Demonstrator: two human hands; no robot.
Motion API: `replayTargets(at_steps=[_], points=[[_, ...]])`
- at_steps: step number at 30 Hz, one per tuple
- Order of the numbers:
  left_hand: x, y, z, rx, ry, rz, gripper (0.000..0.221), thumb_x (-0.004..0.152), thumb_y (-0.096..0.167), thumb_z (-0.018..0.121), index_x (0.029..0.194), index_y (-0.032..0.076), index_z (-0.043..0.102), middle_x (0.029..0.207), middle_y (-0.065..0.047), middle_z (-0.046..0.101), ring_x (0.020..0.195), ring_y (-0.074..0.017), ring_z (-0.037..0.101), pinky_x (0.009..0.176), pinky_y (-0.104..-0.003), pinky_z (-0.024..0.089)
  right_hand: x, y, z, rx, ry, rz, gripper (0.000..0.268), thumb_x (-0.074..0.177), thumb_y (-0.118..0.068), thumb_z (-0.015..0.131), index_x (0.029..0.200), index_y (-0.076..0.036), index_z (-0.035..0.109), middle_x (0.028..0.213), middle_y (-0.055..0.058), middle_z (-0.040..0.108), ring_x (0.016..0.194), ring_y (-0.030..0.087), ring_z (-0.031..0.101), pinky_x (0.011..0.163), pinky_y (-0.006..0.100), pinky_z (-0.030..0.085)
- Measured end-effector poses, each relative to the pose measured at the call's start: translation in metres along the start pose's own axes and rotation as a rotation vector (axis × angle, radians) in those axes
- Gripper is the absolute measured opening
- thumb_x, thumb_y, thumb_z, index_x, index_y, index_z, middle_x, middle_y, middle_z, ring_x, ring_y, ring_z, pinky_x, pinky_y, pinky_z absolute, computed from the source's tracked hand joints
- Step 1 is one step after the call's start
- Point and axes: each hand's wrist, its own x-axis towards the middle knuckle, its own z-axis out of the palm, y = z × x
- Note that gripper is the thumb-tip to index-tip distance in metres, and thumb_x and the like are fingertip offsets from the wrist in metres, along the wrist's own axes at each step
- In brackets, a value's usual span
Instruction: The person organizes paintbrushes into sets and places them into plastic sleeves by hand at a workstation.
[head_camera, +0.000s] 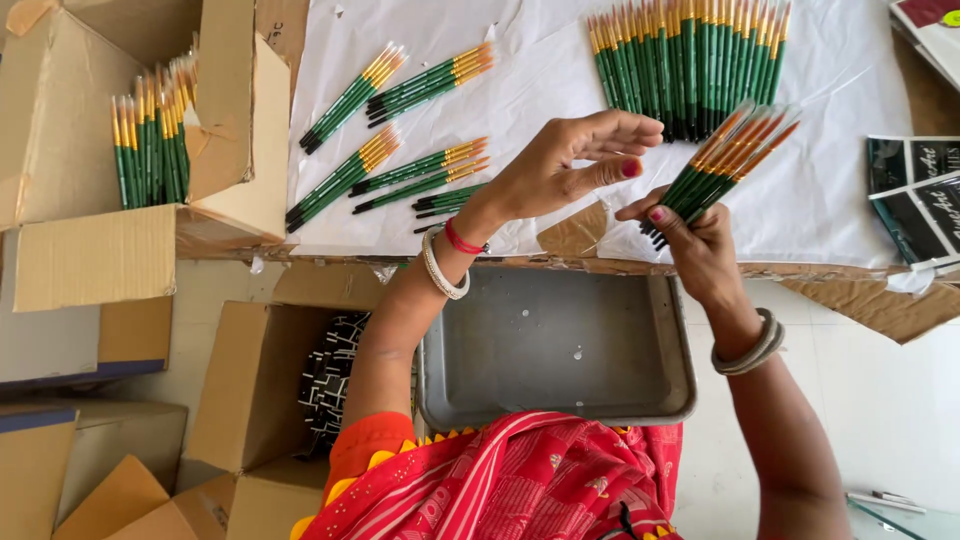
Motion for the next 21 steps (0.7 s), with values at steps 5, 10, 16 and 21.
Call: replayTargets(at_steps=[5,10,16,21], points=[[0.020,-0.021,0.023,-0.091,-0.035,0.000,0.053,0.098,0.032,0.076,0.138,0.001,0.061,0.125,-0.011,0.073,0.116,-0.0172,0.069,0.106,-0.034,0.057,0.011,0.009,0.008,-0.020,-0.020,0.091,0.019,0.107,-0.010,0.056,0.107,0.002,0.071,0.104,0.007,0.076,0.099,0.014,0.071,0.094,0.031,0.057],[0.038,-0.029,0.042,-0.135,0.038,-0.029,0.042,0.093,0.023,0.082,0.126,-0.001,0.069,0.109,-0.009,0.077,0.099,-0.0129,0.073,0.090,-0.029,0.062,0.014,0.014,0.005,-0.059,-0.071,0.124,0.021,0.107,-0.008,0.056,0.105,0.003,0.074,0.101,0.007,0.077,0.097,0.014,0.071,0.093,0.031,0.058],[0.042,-0.038,0.039,-0.151,0.032,-0.009,0.029,0.102,0.017,0.073,0.122,-0.002,0.071,0.108,-0.010,0.080,0.100,-0.0155,0.077,0.092,-0.030,0.064,0.011,0.004,0.003,-0.013,-0.130,0.097,0.017,0.105,-0.005,0.058,0.115,0.004,0.070,0.108,0.006,0.075,0.103,0.013,0.069,0.098,0.031,0.056],[0.038,-0.035,0.030,-0.269,-0.053,-0.016,0.029,0.105,0.014,0.066,0.128,-0.004,0.066,0.116,-0.013,0.076,0.110,-0.0211,0.076,0.099,-0.035,0.063,0.007,0.014,0.001,-0.072,-0.109,0.121,0.023,0.100,0.005,0.058,0.120,0.003,0.068,0.112,0.006,0.073,0.102,0.010,0.066,0.095,0.029,0.054]])
